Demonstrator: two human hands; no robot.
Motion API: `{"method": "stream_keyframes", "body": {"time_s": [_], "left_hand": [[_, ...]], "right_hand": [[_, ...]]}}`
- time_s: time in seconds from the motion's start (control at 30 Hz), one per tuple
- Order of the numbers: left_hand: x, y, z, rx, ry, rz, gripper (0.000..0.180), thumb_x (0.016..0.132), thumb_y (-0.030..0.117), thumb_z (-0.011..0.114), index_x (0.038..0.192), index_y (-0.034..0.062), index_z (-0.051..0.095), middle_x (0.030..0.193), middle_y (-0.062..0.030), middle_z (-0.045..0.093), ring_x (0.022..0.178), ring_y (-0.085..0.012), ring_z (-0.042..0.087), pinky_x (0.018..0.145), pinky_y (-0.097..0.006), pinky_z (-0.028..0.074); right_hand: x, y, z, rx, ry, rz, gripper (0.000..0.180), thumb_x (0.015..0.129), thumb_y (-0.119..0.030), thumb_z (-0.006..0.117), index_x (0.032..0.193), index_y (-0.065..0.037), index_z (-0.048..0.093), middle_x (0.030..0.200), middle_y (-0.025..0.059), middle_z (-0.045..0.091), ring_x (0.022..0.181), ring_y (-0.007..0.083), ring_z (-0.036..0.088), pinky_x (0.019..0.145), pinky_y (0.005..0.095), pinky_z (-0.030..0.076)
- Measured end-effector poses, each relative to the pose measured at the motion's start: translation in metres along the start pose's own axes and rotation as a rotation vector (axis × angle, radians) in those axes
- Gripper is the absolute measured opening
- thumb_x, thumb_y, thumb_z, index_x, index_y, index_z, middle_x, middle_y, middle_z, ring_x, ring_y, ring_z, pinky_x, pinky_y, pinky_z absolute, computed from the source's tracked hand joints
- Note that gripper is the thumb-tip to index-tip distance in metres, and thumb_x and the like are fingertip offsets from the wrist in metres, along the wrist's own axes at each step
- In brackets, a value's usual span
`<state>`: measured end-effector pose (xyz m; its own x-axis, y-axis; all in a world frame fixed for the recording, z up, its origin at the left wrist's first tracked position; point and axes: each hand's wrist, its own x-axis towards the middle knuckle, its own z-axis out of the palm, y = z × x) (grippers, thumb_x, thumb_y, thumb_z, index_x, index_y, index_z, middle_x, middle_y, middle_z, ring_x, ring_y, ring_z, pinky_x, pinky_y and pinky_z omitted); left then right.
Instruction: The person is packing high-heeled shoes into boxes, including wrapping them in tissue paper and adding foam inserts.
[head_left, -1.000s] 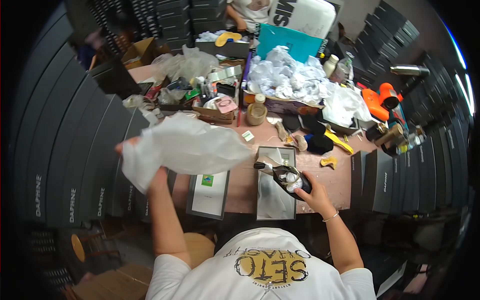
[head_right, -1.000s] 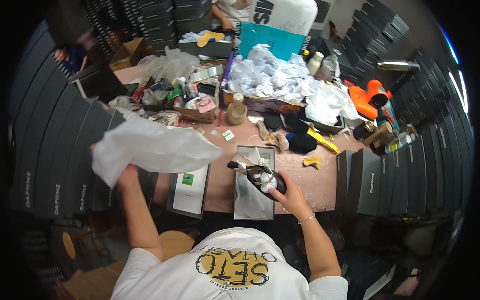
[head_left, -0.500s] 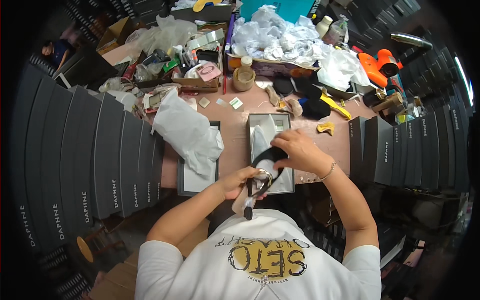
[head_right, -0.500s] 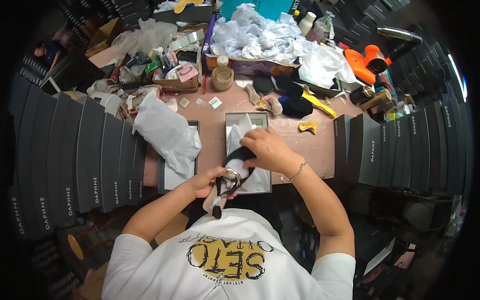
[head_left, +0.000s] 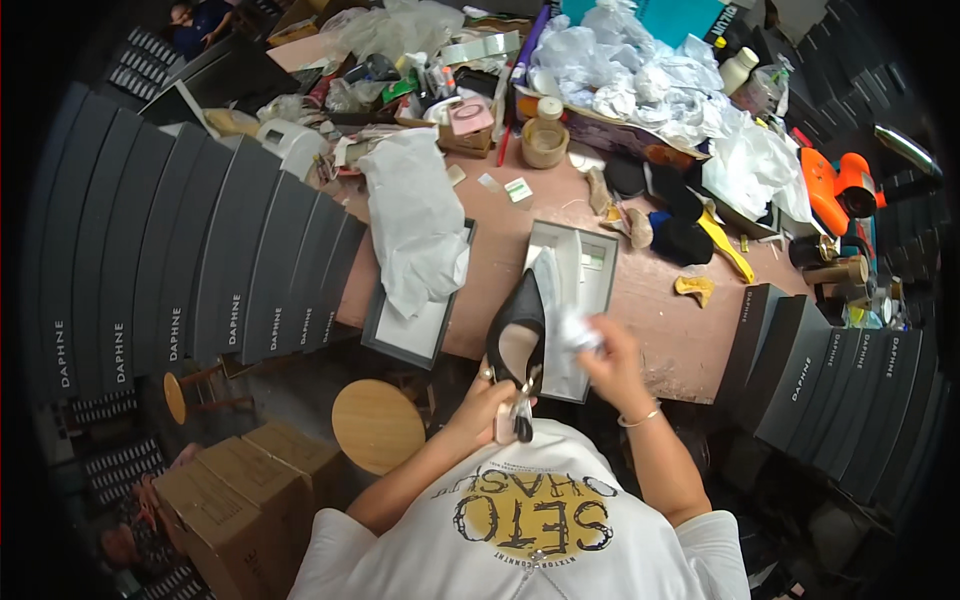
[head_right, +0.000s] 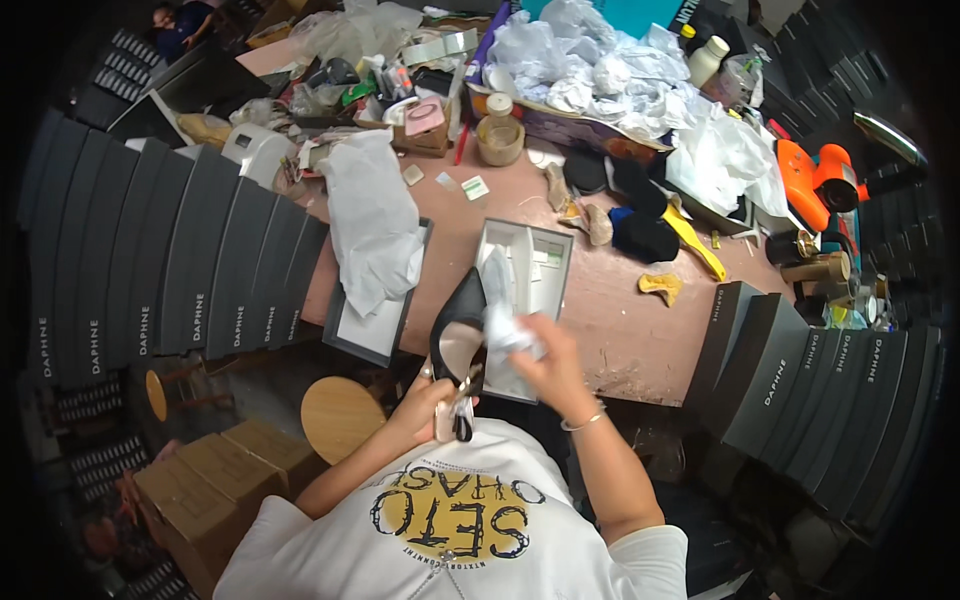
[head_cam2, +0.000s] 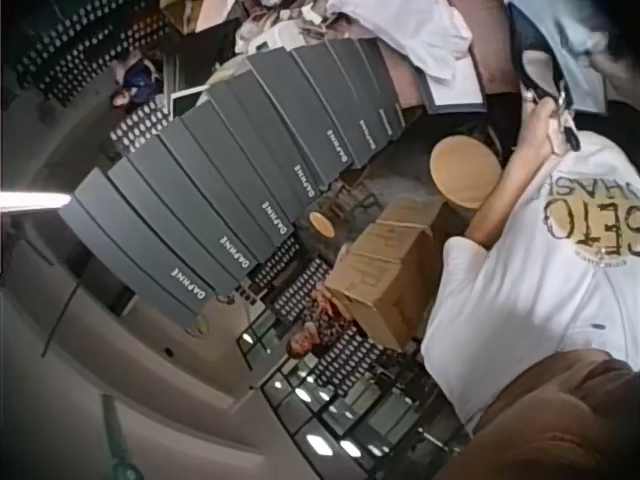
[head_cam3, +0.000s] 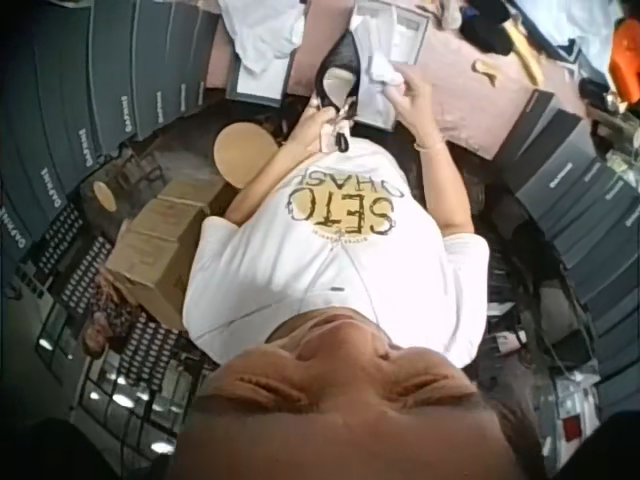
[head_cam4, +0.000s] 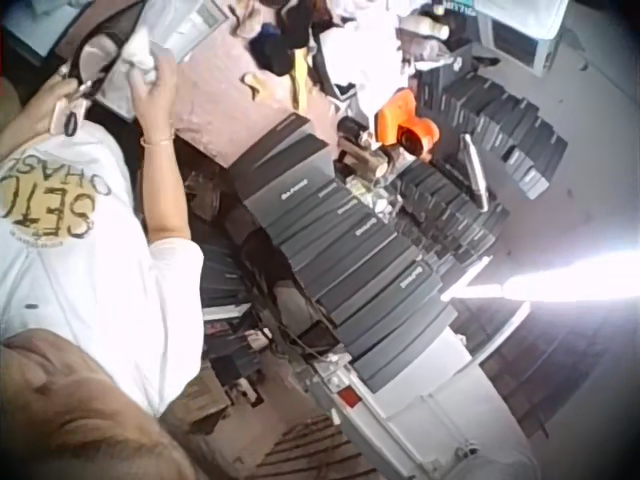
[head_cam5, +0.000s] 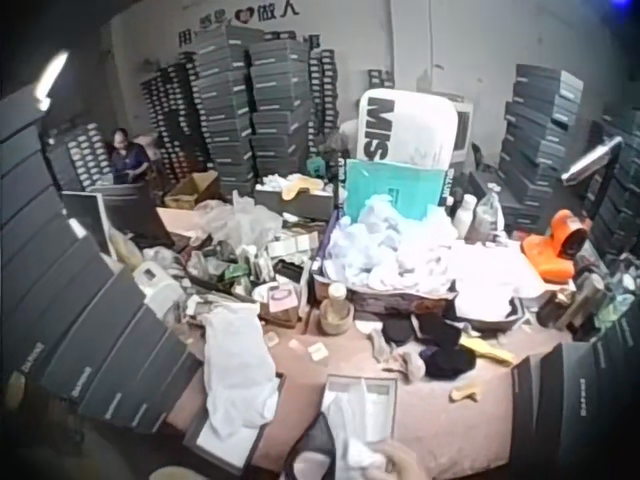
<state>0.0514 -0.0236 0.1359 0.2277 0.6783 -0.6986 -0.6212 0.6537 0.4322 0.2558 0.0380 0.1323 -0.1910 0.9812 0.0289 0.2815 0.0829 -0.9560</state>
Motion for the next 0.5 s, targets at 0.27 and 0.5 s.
{"method": "stream_keyframes", "body": {"time_s": [0.27,0.5], "left_hand": [[0.021,0.003,-0.022,0.070,-0.157,0.129,0.070,0.077,-0.009,0.047,0.137,0.0157,0.022,0.119,-0.0069,0.045,0.102,-0.0160,0.052,0.085,-0.030,0.047],[0.019,0.013,-0.032,0.064,-0.105,-0.013,0.051,0.085,0.003,0.044,0.129,0.0200,0.024,0.110,-0.0054,0.041,0.100,-0.0169,0.049,0.085,-0.038,0.048]], "right_hand": [[0.031,-0.051,0.030,-0.216,-0.460,0.081,0.048,0.089,-0.027,0.059,0.127,0.001,0.049,0.121,0.0225,0.057,0.107,0.0357,0.055,0.094,0.0441,0.041],[0.047,0.018,0.121,-0.273,-0.428,0.024,0.053,0.098,-0.047,0.032,0.107,0.002,0.049,0.100,0.0196,0.049,0.098,0.0377,0.046,0.095,0.0502,0.029]]}}
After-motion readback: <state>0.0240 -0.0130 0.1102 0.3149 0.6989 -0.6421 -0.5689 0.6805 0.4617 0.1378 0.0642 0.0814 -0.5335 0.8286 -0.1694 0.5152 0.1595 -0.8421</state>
